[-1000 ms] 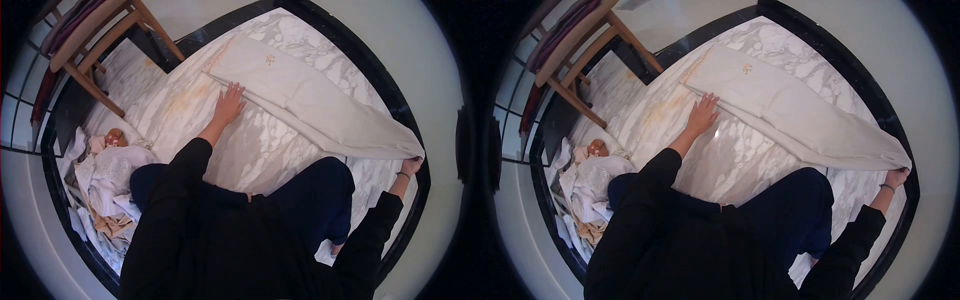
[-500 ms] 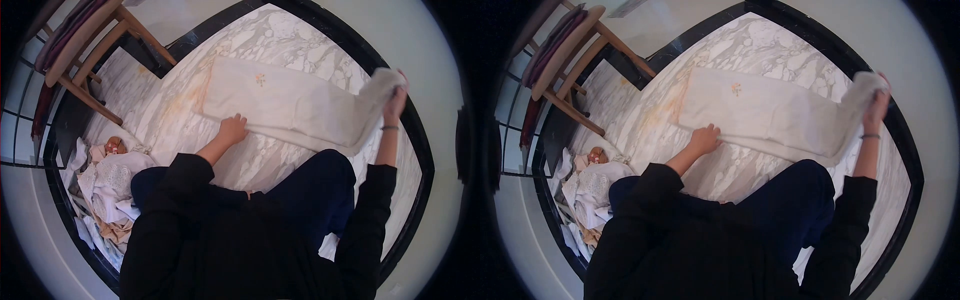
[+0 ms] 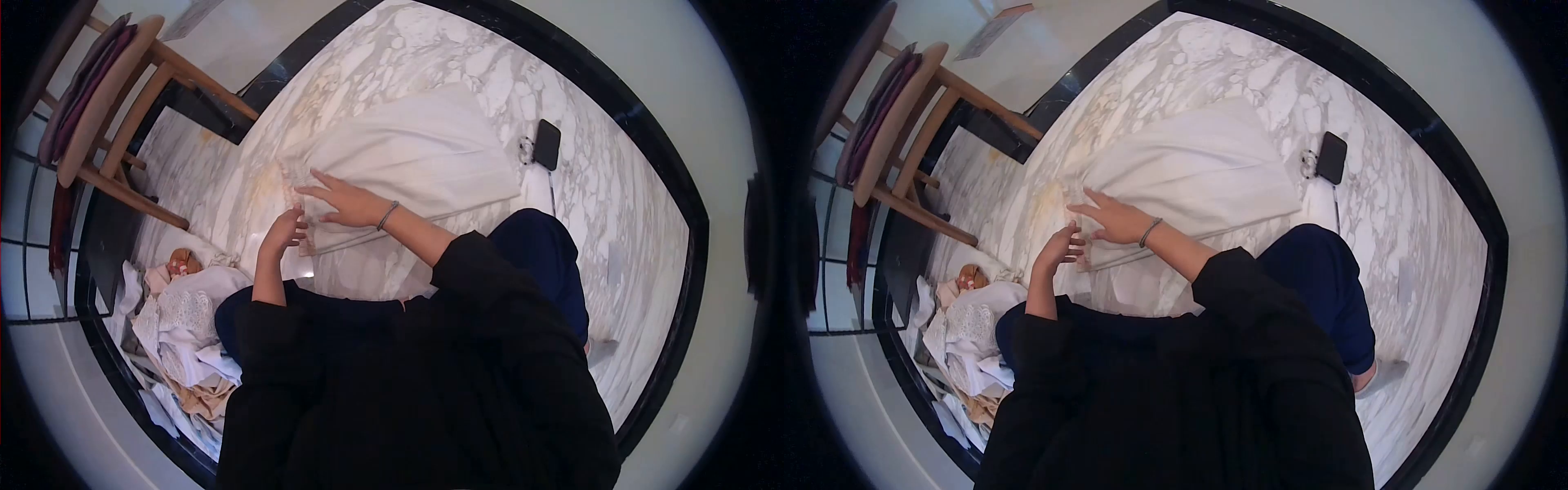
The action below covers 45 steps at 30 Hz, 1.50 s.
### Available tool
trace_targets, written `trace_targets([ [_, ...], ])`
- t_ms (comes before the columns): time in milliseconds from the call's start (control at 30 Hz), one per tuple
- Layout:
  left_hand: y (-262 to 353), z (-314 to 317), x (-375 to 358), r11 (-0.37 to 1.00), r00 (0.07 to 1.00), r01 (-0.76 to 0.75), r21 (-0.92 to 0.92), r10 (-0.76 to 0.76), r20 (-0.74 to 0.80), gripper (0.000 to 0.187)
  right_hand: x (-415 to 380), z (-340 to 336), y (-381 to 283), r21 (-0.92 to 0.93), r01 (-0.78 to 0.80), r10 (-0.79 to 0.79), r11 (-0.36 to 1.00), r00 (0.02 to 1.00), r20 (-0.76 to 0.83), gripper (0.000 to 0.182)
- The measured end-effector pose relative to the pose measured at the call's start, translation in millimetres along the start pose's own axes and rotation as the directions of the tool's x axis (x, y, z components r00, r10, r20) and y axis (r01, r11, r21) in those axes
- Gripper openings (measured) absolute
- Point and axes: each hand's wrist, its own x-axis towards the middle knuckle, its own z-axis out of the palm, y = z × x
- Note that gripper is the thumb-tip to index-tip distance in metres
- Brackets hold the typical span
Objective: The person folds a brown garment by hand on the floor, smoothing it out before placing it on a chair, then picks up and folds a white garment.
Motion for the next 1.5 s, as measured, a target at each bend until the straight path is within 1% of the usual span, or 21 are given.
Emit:
trace_targets([
  [33,-2,2,7,1.000,1.000,0.020,-0.007,-0.020,0.016,0.073,-4,4,2,0.030,-0.048,0.046,0.998,0.997,0.058,0.070],
  [133,-3,3,26,0.998,0.998,0.062,-0.027,-0.061,0.019,0.076,-31,-14,18,0.035,-0.107,0.105,0.994,0.992,0.067,0.061],
  [167,-2,3,30,0.997,0.997,0.073,-0.033,-0.073,0.012,0.077,-42,-23,25,0.040,-0.138,0.136,0.990,0.990,0.034,0.060],
  [267,12,11,24,0.995,0.985,0.098,0.001,-0.097,-0.141,0.083,-78,-57,50,0.040,-0.223,0.225,0.974,0.972,-0.070,0.056],
  [367,7,16,38,1.000,0.951,0.011,-0.020,-0.017,-0.310,0.086,-113,-82,75,-0.045,-0.327,0.312,0.944,0.928,-0.203,0.053],
  [467,3,23,45,0.999,0.925,-0.009,0.045,0.025,-0.378,0.090,-146,-78,107,-0.099,-0.496,0.468,0.863,0.857,-0.214,0.055],
  [533,8,29,38,1.000,0.933,0.009,-0.022,-0.016,-0.360,0.088,-155,-67,122,-0.230,-0.589,0.581,0.775,0.807,-0.106,0.056],
  [567,8,28,38,0.998,0.936,0.016,-0.053,-0.034,-0.350,0.087,-152,-66,118,-0.299,-0.622,0.636,0.723,0.769,-0.061,0.057],
  [667,-5,24,52,0.996,0.947,-0.061,-0.069,0.036,-0.320,0.072,-140,-67,113,-0.178,-0.679,0.678,0.712,0.731,-0.075,0.057],
  [767,-3,17,54,0.979,0.985,-0.086,-0.182,0.056,-0.166,0.059,-135,-64,110,-0.238,-0.659,0.649,0.714,0.750,-0.128,0.054],
  [867,4,22,46,0.963,0.973,-0.137,-0.231,0.088,-0.212,0.054,-138,-63,114,-0.322,-0.656,0.676,0.683,0.734,-0.060,0.053],
  [967,14,22,44,0.948,0.964,-0.112,-0.300,0.029,-0.266,0.049,-140,-66,120,-0.215,-0.656,0.614,0.724,0.754,-0.232,0.053],
  [1067,20,25,45,0.868,0.971,-0.074,-0.492,-0.050,-0.234,0.051,-138,-68,120,-0.206,-0.691,0.629,0.692,0.718,-0.296,0.054],
  [1167,26,31,35,0.810,0.973,-0.163,-0.564,0.039,-0.226,0.058,-138,-64,115,-0.266,-0.725,0.697,0.636,0.687,-0.205,0.057],
  [1200,18,27,46,0.854,0.939,-0.265,-0.448,0.122,-0.322,0.060,-137,-63,115,-0.262,-0.720,0.685,0.643,0.693,-0.224,0.058],
  [1267,5,17,66,0.886,0.828,-0.428,-0.177,0.306,-0.470,0.064,-135,-61,116,-0.253,-0.710,0.661,0.657,0.704,-0.260,0.061],
  [1333,36,15,32,0.977,0.833,-0.204,0.067,0.209,-0.513,0.066,-134,-63,118,-0.247,-0.706,0.630,0.664,0.706,-0.323,0.063],
  [1367,47,15,20,0.980,0.825,-0.076,0.183,0.165,-0.541,0.067,-136,-63,120,-0.245,-0.704,0.614,0.667,0.705,-0.354,0.064],
  [1467,36,14,22,0.913,0.883,0.131,0.386,0.069,-0.463,0.073,-145,-65,123,-0.315,-0.794,0.778,0.519,0.592,-0.211,0.064],
  [1500,35,17,19,0.891,0.857,0.125,0.435,0.123,-0.500,0.074,-146,-67,123,-0.317,-0.802,0.781,0.506,0.582,-0.227,0.065],
])
